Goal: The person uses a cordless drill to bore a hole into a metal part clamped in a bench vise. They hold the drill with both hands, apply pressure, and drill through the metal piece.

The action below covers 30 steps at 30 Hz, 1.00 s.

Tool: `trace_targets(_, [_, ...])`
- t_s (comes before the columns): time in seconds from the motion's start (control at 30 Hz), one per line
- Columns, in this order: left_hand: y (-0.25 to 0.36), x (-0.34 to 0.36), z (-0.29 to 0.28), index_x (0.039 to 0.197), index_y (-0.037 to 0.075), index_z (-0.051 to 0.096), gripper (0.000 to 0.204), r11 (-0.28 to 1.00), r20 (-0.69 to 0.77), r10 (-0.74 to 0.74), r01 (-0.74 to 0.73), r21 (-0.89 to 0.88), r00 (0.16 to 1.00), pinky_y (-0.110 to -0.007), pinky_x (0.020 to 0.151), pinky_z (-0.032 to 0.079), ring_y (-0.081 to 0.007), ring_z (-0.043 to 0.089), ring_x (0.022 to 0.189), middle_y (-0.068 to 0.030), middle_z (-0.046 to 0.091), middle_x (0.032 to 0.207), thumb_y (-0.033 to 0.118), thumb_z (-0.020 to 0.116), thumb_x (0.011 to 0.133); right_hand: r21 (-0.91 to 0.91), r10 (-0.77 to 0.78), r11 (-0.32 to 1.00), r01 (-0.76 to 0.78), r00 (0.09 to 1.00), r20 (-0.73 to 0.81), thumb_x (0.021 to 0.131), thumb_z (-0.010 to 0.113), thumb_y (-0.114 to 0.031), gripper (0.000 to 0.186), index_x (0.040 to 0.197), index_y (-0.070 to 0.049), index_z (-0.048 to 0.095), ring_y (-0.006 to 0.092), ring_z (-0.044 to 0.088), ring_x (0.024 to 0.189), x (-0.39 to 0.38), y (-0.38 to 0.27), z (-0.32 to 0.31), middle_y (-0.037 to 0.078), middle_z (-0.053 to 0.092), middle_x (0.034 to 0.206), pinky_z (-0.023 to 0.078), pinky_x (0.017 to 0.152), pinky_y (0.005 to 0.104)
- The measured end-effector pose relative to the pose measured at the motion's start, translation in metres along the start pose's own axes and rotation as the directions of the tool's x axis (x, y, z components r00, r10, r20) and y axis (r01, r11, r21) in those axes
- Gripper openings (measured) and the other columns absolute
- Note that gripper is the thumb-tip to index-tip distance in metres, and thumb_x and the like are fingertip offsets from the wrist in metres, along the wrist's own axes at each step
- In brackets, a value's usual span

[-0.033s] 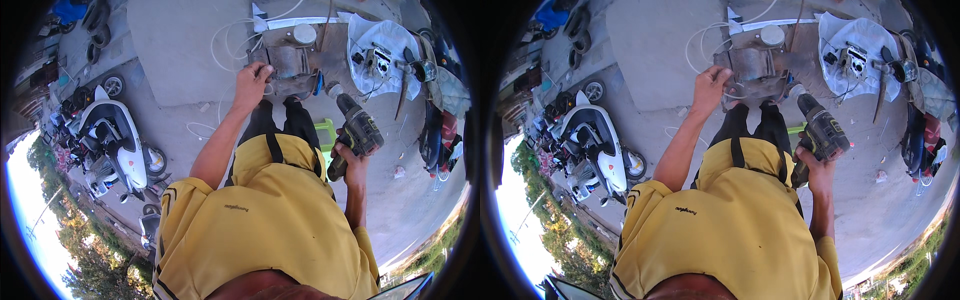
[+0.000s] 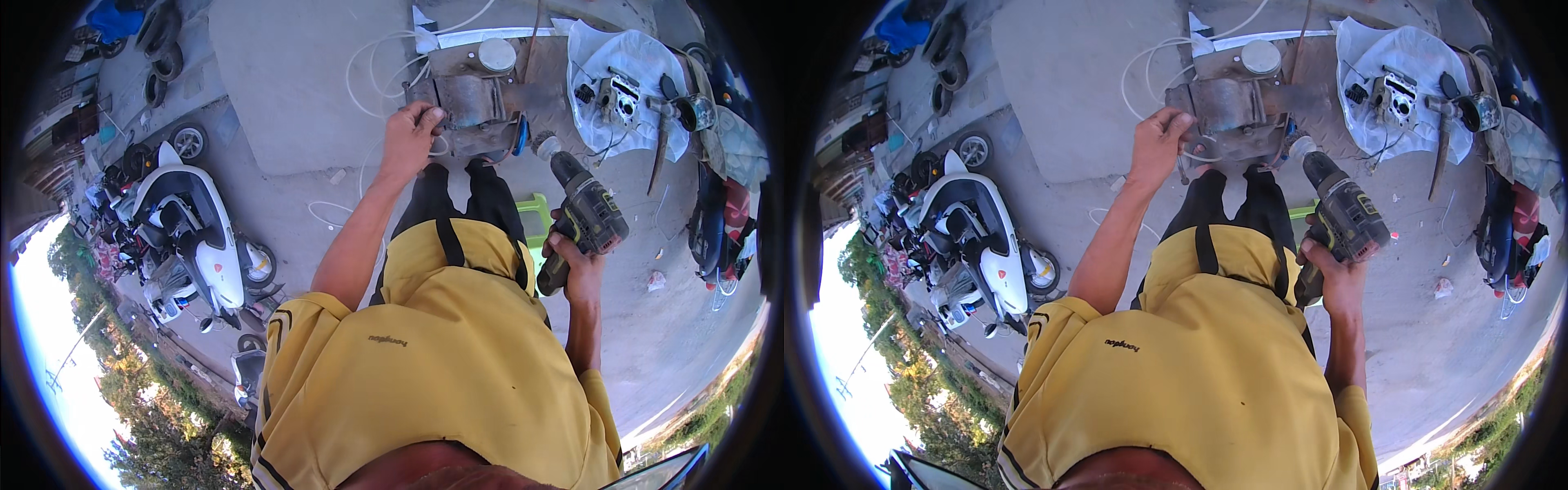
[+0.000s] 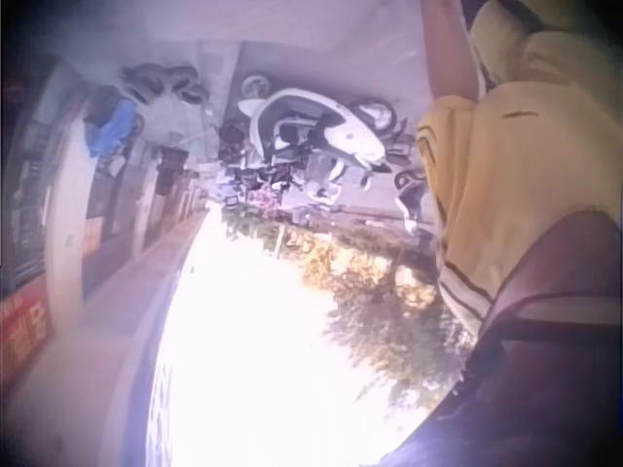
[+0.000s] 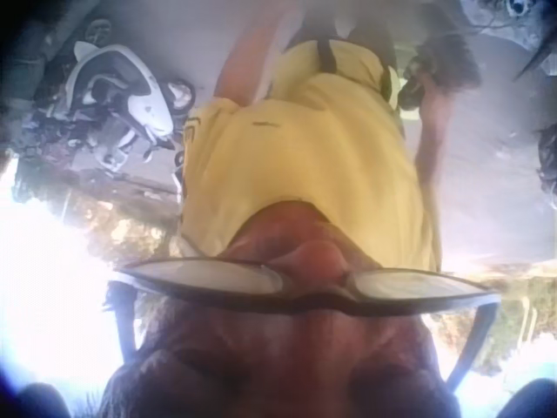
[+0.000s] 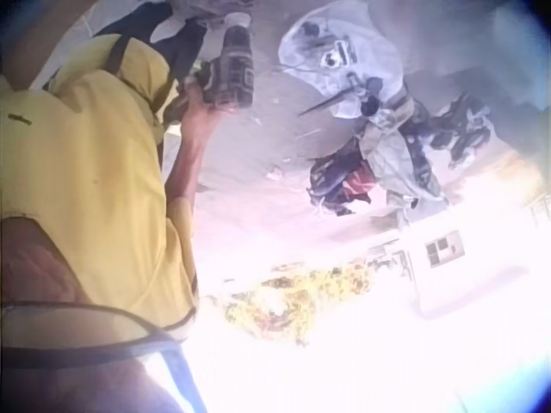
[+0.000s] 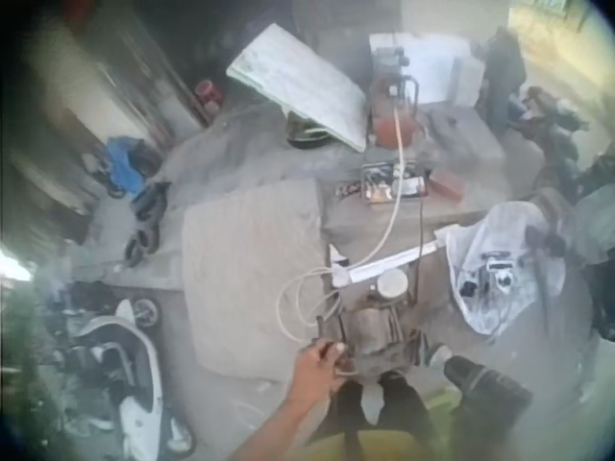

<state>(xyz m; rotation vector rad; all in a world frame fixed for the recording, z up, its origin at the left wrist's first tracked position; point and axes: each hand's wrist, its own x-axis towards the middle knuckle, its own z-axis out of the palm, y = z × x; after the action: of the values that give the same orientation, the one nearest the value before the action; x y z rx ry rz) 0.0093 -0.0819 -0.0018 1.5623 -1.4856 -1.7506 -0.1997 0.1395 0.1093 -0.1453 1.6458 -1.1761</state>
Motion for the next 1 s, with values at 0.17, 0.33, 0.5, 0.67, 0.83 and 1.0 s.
trace_targets(0.17, [-0.007, -0.010, -0.001, 0.103, -0.002, 0.067, 0.018, 0.956, 0.010, 0.021, -0.017, -0.294, 1.000, -0.027, 0.062, 0.048, -0.0107, 0.054, 0.065, -0.0057, 0.063, 0.079, 0.014, 0.062, 0.096, 0.000, -0.007, 1.000, 0.007, 0.999, 0.038, 0.077, 0.069, 0.003, 0.039, 0.115, 0.002, 0.061, 0.0138, 0.063, 0.072, 0.008, 0.001, -0.019, 0.006, 0.064, 0.088, 0.053, 0.065, 0.0292])
trace_targets(0.33, [-0.001, -0.017, 0.010, 0.104, -0.004, 0.066, 0.018, 0.977, -0.069, 0.034, -0.047, -0.208, 0.997, -0.027, 0.063, 0.048, -0.0116, 0.055, 0.066, -0.0061, 0.064, 0.081, 0.011, 0.061, 0.095, -0.062, -0.010, 0.998, 0.018, 0.993, 0.119, 0.076, 0.072, 0.004, 0.043, 0.117, 0.000, 0.061, 0.0131, 0.064, 0.077, 0.015, 0.000, -0.038, 0.005, 0.066, 0.095, 0.054, 0.070, 0.0294])
trace_targets(0.5, [-0.010, -0.004, 0.005, 0.106, -0.003, 0.065, 0.018, 0.987, -0.107, -0.014, -0.003, -0.161, 0.994, -0.027, 0.064, 0.049, -0.0122, 0.056, 0.067, -0.0070, 0.064, 0.082, 0.008, 0.060, 0.094, -0.185, -0.114, 0.971, 0.151, 0.973, 0.199, 0.077, 0.076, 0.001, 0.034, 0.109, 0.000, 0.065, 0.0116, 0.062, 0.078, 0.020, -0.010, -0.042, 0.004, 0.067, 0.092, 0.052, 0.072, 0.0287])
trace_targets(0.67, [-0.029, -0.035, 0.019, 0.112, -0.003, 0.061, 0.021, 0.906, -0.186, -0.060, -0.025, -0.422, 0.981, -0.028, 0.066, 0.050, -0.0137, 0.059, 0.072, -0.0088, 0.066, 0.088, 0.008, 0.057, 0.095, -0.312, -0.155, 0.923, 0.227, 0.958, 0.240, 0.077, 0.078, -0.003, 0.019, 0.092, 0.000, 0.067, 0.0099, 0.061, 0.076, 0.025, -0.015, -0.039, 0.003, 0.068, 0.083, 0.052, 0.071, 0.0286])
trace_targets(0.83, [-0.004, -0.097, 0.057, 0.124, -0.004, 0.054, 0.041, 0.896, 0.331, -0.033, 0.174, -0.409, 0.943, -0.031, 0.083, 0.050, -0.0187, 0.061, 0.095, -0.0126, 0.065, 0.106, 0.028, 0.058, 0.098, -0.315, -0.159, 0.912, 0.262, 0.935, 0.318, 0.077, 0.077, -0.005, 0.020, 0.093, 0.000, 0.068, 0.0100, 0.062, 0.077, 0.025, -0.025, -0.015, 0.003, 0.068, 0.084, 0.052, 0.071, 0.0290])
trace_targets(1.0, [0.037, -0.121, 0.079, 0.144, -0.005, 0.035, 0.094, 0.754, 0.386, 0.257, 0.065, -0.653, 0.886, -0.039, 0.106, 0.037, -0.0239, 0.050, 0.125, -0.0159, 0.048, 0.139, 0.068, 0.057, 0.087, -0.367, -0.130, 0.879, 0.305, 0.893, 0.431, 0.076, 0.076, -0.009, 0.026, 0.098, 0.003, 0.068, 0.0135, 0.064, 0.080, 0.034, -0.019, 0.027, 0.008, 0.070, 0.089, 0.052, 0.073, 0.0312])
